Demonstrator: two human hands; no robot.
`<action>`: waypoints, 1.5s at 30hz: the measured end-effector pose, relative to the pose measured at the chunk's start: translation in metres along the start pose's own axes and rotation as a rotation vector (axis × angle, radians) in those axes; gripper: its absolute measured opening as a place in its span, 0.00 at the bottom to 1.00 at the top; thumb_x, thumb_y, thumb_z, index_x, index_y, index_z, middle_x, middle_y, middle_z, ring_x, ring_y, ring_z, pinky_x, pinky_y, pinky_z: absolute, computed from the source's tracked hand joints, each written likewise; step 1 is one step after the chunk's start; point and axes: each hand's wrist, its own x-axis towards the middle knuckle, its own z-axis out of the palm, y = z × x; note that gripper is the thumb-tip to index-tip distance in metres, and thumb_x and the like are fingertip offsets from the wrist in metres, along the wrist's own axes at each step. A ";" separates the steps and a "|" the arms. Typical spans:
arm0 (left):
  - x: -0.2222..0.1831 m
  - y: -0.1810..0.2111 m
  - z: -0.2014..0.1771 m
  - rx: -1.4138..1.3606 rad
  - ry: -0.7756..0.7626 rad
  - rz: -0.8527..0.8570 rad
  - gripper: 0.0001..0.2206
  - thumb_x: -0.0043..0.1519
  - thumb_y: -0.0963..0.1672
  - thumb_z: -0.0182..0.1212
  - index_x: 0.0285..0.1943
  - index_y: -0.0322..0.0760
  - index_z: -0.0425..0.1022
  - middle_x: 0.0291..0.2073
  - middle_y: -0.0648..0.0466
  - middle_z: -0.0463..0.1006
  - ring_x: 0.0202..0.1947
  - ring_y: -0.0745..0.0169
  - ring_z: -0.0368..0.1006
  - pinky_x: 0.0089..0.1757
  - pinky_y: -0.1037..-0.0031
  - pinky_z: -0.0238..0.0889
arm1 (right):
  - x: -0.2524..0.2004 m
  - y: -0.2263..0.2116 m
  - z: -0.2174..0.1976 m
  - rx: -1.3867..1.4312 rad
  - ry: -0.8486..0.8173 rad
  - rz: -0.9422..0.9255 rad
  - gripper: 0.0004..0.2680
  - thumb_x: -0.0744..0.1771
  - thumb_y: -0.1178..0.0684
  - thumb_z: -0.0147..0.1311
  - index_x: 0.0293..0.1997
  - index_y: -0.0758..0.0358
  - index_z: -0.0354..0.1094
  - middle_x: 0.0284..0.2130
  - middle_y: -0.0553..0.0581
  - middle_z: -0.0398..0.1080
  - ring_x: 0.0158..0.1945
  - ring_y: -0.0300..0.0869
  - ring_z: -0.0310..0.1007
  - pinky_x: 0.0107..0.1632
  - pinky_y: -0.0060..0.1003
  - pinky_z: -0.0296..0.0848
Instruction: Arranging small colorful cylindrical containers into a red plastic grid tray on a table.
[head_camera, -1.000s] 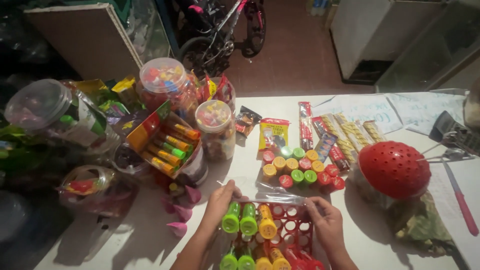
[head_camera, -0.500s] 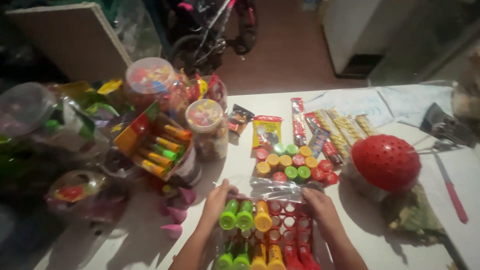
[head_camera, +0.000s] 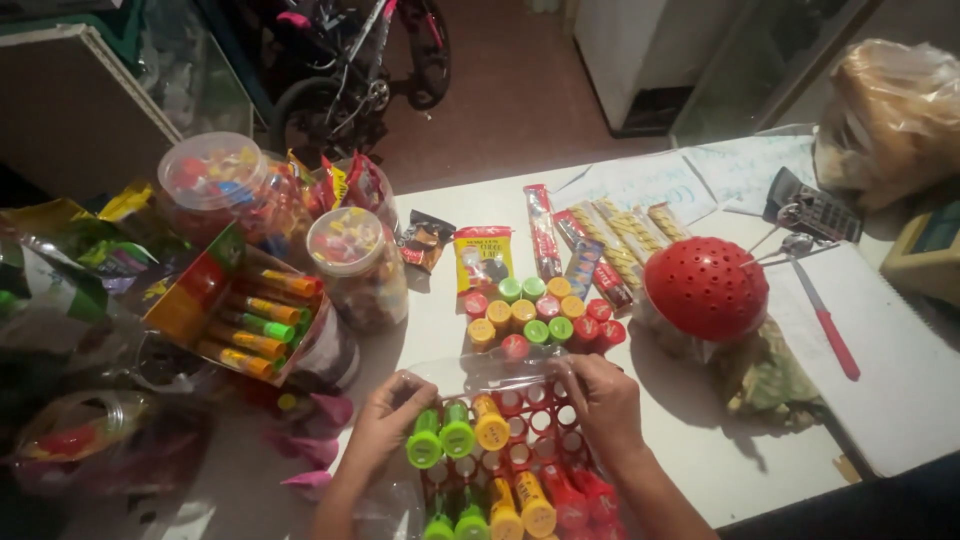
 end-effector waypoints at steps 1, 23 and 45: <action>0.001 -0.001 0.001 0.047 0.008 0.018 0.07 0.62 0.45 0.66 0.34 0.38 0.79 0.29 0.55 0.82 0.34 0.64 0.77 0.42 0.74 0.68 | 0.000 0.005 0.003 -0.067 0.048 -0.100 0.09 0.69 0.48 0.53 0.33 0.57 0.76 0.22 0.50 0.74 0.24 0.38 0.72 0.28 0.36 0.71; 0.036 -0.084 -0.012 -0.149 0.228 -0.086 0.11 0.61 0.46 0.69 0.29 0.43 0.72 0.25 0.58 0.74 0.27 0.69 0.69 0.33 0.76 0.64 | 0.020 -0.021 -0.017 -0.033 0.010 -0.755 0.05 0.64 0.56 0.65 0.39 0.60 0.73 0.31 0.53 0.78 0.31 0.40 0.80 0.29 0.29 0.81; 0.014 -0.046 0.019 -0.098 0.219 -0.459 0.09 0.61 0.46 0.60 0.44 0.38 0.74 0.35 0.53 0.77 0.34 0.63 0.72 0.37 0.73 0.67 | 0.004 -0.022 0.026 -0.318 -0.555 -0.691 0.28 0.58 0.60 0.63 0.66 0.54 0.63 0.59 0.59 0.68 0.61 0.56 0.67 0.59 0.58 0.60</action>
